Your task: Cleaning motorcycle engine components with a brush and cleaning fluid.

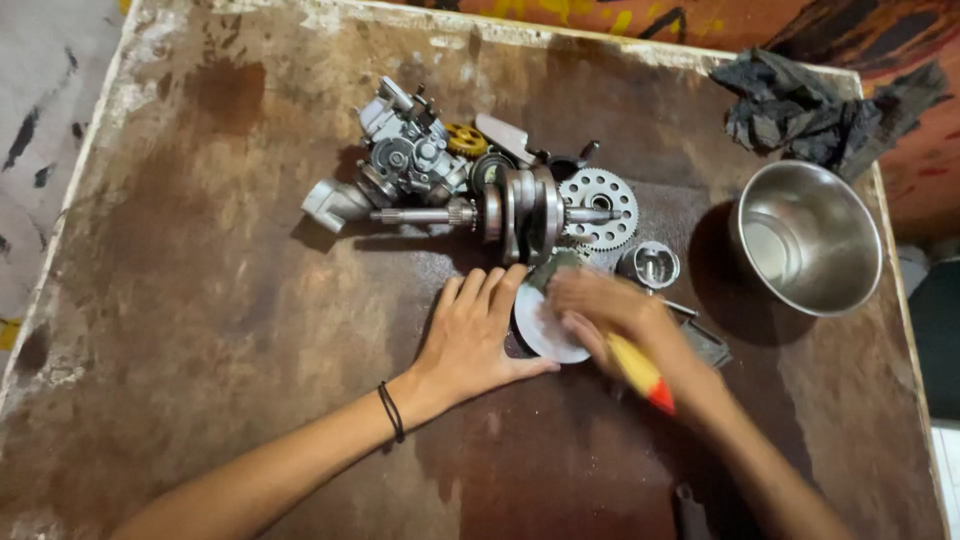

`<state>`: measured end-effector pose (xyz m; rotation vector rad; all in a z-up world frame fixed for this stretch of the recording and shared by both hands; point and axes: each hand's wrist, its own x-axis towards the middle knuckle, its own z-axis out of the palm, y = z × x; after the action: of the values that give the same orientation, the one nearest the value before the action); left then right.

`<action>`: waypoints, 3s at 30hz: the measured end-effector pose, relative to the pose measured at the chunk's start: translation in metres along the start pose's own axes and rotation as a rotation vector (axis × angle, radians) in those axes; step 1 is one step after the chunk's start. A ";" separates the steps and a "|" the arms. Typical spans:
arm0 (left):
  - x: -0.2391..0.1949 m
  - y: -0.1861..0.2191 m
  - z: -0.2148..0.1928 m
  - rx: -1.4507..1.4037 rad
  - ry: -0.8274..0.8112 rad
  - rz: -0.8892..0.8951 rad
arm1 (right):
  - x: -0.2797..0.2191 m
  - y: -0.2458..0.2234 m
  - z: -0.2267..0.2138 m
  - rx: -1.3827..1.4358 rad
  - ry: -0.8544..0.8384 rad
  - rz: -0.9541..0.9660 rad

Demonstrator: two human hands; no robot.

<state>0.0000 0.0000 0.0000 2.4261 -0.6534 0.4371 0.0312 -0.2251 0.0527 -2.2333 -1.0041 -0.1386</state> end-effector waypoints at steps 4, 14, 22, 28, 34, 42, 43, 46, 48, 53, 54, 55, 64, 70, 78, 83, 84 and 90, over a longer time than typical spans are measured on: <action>-0.001 -0.005 0.006 0.101 -0.088 0.007 | -0.011 -0.014 0.007 0.162 -0.267 -0.073; -0.003 -0.005 0.008 0.034 -0.045 -0.020 | -0.027 0.004 0.008 0.251 -0.256 -0.004; -0.002 -0.004 0.006 -0.003 -0.016 -0.007 | -0.036 0.014 0.009 0.104 -0.177 -0.054; 0.004 0.002 -0.005 0.031 -0.033 0.009 | -0.019 0.018 -0.010 -0.039 0.038 0.118; 0.000 -0.005 0.004 0.099 -0.068 0.015 | -0.025 -0.007 -0.005 0.192 -0.273 -0.043; -0.001 -0.003 0.002 0.097 -0.069 0.025 | -0.024 -0.026 -0.008 0.320 -0.359 0.047; 0.000 -0.003 0.001 0.096 -0.071 0.026 | -0.024 -0.012 -0.009 0.321 -0.358 0.049; 0.000 0.002 -0.001 0.032 -0.097 -0.001 | -0.027 0.014 -0.013 0.312 -0.227 0.099; 0.001 0.000 -0.002 0.018 -0.031 0.015 | -0.016 0.016 -0.015 0.047 -0.041 0.121; 0.001 -0.001 -0.001 0.049 -0.087 -0.009 | -0.024 0.008 -0.018 0.364 -0.313 0.048; 0.003 0.001 -0.001 0.062 -0.104 -0.024 | -0.020 0.008 -0.025 0.390 -0.313 0.060; 0.003 0.001 -0.001 0.058 -0.106 -0.017 | -0.019 0.010 -0.023 0.386 -0.308 0.066; 0.000 0.000 0.000 0.037 -0.136 -0.007 | -0.031 0.005 -0.017 0.358 -0.341 0.077; 0.000 -0.004 0.002 0.063 -0.066 0.008 | -0.039 0.013 -0.010 0.256 -0.176 0.087; -0.001 -0.004 0.003 0.054 -0.054 0.029 | -0.038 0.008 -0.016 0.119 -0.123 0.144; 0.001 -0.002 0.002 0.044 -0.094 0.009 | -0.044 -0.003 -0.029 0.269 -0.167 0.176; 0.002 -0.001 -0.001 0.059 -0.108 0.002 | -0.040 -0.003 -0.035 0.159 -0.018 0.257; -0.001 -0.003 0.001 0.074 -0.034 0.053 | -0.062 -0.014 -0.022 0.195 -0.273 0.078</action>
<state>0.0012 0.0016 -0.0022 2.4961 -0.7294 0.4495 -0.0180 -0.2706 0.0554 -2.1443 -1.0215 0.2944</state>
